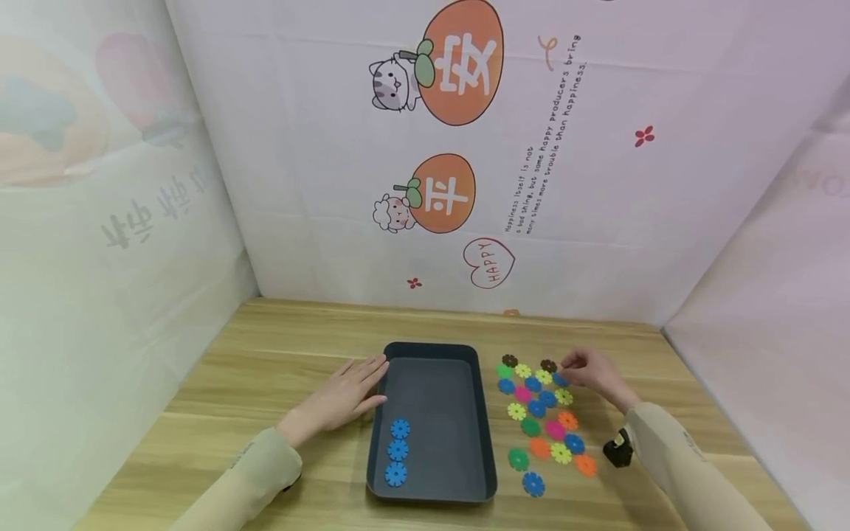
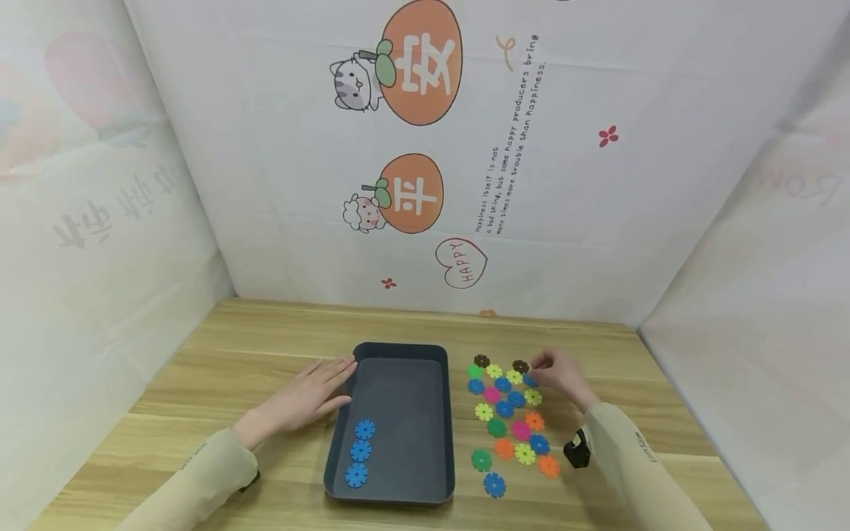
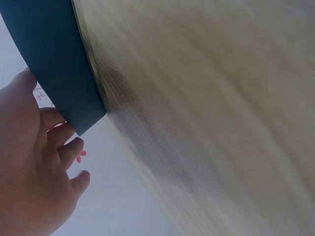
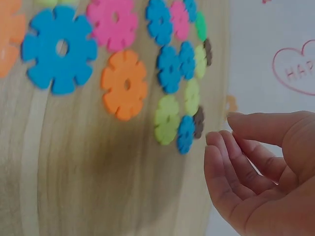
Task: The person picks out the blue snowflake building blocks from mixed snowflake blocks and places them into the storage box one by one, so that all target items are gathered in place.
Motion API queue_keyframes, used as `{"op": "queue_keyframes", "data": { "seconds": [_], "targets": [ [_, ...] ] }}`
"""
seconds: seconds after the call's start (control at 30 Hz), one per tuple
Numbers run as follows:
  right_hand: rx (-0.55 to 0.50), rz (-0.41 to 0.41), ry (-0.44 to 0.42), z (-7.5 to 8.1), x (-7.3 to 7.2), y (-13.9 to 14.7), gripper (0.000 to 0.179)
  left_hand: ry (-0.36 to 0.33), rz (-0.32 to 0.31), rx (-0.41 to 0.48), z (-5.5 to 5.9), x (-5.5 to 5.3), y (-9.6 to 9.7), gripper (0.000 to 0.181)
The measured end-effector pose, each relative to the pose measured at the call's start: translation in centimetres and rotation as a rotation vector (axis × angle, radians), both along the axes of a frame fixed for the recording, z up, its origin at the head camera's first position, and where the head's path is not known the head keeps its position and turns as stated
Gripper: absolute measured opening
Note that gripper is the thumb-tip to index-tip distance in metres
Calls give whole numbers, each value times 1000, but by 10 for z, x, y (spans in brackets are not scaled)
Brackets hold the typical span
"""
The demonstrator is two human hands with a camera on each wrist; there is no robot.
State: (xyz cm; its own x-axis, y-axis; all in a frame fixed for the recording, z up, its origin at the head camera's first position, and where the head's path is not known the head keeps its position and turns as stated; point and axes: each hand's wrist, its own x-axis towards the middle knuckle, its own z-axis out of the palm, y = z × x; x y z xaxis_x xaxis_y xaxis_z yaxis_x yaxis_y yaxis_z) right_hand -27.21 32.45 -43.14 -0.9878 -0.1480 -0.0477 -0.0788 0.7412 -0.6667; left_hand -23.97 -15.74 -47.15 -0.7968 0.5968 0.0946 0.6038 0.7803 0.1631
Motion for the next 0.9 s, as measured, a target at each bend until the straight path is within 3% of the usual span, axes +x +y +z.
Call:
{"op": "queue_keyframes", "data": {
  "seconds": [0.47,0.9],
  "targets": [
    [97,-41,-15,-23,-11,18,32,1,0,12,0,1,-1,66],
    [139,-46,-45,-25,-13,13,34,0,3,4,-3,-1,-2,67]
  ]
}}
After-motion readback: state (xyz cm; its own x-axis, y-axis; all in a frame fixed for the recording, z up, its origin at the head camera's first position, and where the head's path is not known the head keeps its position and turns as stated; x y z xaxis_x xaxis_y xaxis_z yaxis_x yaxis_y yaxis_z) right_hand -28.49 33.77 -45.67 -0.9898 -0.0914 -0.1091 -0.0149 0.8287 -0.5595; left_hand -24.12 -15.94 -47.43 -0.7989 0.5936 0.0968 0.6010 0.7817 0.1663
